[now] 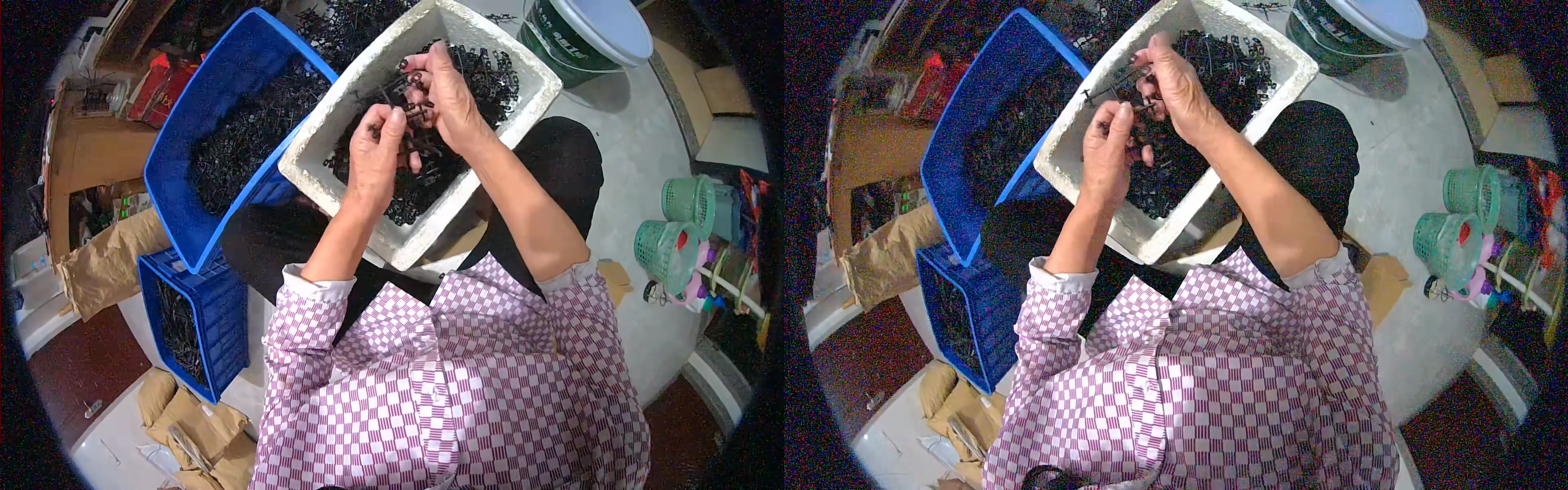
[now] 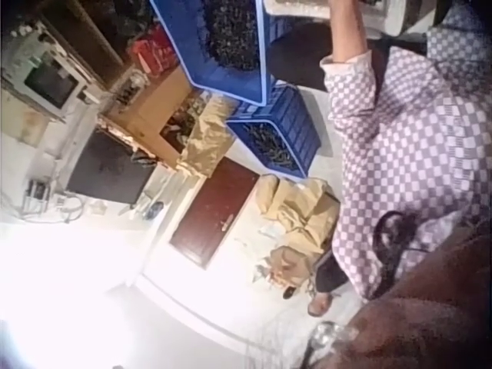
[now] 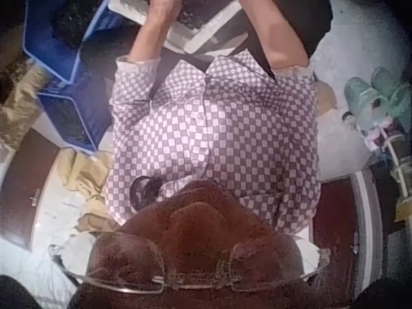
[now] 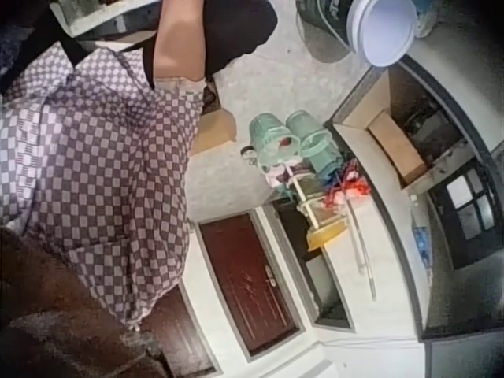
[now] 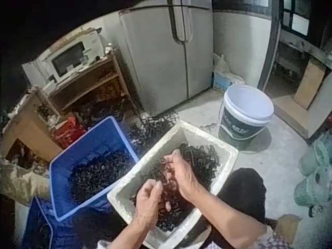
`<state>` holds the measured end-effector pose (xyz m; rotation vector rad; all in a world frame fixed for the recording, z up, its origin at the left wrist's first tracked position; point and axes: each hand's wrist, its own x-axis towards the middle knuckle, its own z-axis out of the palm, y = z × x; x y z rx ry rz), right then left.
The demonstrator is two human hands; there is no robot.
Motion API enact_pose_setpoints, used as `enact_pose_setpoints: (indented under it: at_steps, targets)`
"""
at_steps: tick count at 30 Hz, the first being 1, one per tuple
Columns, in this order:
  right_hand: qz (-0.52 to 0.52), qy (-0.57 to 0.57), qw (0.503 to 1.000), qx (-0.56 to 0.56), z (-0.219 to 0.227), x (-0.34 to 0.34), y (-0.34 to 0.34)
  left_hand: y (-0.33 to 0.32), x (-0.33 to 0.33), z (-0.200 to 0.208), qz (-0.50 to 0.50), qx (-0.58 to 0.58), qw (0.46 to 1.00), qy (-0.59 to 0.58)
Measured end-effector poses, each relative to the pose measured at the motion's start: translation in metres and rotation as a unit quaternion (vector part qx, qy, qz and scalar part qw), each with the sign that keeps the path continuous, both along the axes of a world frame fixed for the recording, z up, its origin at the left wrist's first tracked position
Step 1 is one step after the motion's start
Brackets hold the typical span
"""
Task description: Sorting and inspecting small black plastic components from a large bin into smaller containers.
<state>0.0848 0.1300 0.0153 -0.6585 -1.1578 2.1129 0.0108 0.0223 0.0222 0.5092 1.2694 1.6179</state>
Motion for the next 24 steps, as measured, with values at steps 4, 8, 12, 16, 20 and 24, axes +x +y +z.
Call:
enact_pose_setpoints:
  at_steps: [4, 8, 12, 16, 20, 24]
  targets:
    - [-0.089, -0.07, 0.981, 0.156, -0.01, -0.005, 0.003, 0.001, 0.004, -0.004, -0.026, -0.013, 0.999, 0.032]
    - [-0.131, -0.128, 0.952, 0.243, -0.013, -0.004, 0.004, 0.001, 0.005, -0.004, -0.056, -0.026, 0.997, 0.039]
    - [-0.143, -0.099, 0.975, 0.134, -0.006, 0.007, 0.025, -0.004, -0.005, 0.004, -0.084, -0.041, 0.996, -0.008]
    - [-0.123, 0.002, 0.99, -0.064, -0.01, 0.028, 0.046, -0.017, -0.015, 0.006, -0.1, -0.043, 0.994, -0.032]
    - [-0.003, 0.004, 0.994, -0.111, -0.008, 0.019, 0.024, -0.017, -0.02, 0.005, -0.057, -0.04, 0.997, -0.013]
    - [0.1, -0.022, 0.989, -0.105, 0.002, 0.006, -0.004, -0.015, -0.022, 0.005, -0.021, -0.043, 0.998, 0.03]
